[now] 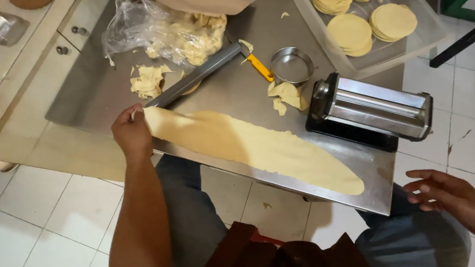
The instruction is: Cutting circular dough rounds from a sheet and thinning them using a manual pasta roller.
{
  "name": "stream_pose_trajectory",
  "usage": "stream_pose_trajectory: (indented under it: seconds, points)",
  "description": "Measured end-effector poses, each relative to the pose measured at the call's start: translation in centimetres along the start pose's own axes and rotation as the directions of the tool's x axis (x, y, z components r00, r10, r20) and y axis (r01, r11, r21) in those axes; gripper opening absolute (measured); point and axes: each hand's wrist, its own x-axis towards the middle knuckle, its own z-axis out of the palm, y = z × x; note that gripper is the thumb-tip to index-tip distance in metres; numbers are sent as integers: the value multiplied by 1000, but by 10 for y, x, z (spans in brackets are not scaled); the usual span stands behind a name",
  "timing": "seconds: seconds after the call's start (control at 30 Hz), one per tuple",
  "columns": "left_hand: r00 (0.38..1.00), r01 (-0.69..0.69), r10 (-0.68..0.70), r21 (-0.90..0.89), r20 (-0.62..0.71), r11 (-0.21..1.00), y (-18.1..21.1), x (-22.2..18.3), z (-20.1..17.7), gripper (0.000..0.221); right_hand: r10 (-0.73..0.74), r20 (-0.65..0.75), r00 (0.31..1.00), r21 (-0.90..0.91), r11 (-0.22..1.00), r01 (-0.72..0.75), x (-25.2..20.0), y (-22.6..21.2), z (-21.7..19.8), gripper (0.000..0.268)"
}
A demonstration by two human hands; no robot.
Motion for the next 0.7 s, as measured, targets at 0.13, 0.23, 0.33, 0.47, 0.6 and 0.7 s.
stream_pose_trajectory:
  seconds: [0.13, 0.23, 0.33, 0.47, 0.6, 0.7]
  points:
    - [950, -310, 310, -19, 47, 951, -8, -2, 19, 17, -327, -25, 945, 214, 921, 325, 9, 51, 20, 42]
    - [757, -585, 600, -140, 260, 799, 2, -35, 59, 26, -495, 106, 862, 605, 720, 339, 27, 44, 81, 50]
    - [645, -446, 427, -142, 634, 884, 102, -116, 49, 41, -550, 265, 792, 779, 606, 160, 39, -6, 157, 59]
    - [459, -721, 710, -243, 533, 649, 118, -111, 66, 23, -507, 154, 848, 616, 720, 319, 86, -43, 218, 62]
    - [719, -93, 426, -532, 549, 842, 50, -67, 96, 39, -596, 9, 803, 297, 769, 566, 59, -52, 223, 53]
    - [843, 105, 174, -471, 510, 876, 16, -36, 103, 23, -465, -37, 884, 182, 867, 464, 61, -47, 223, 37]
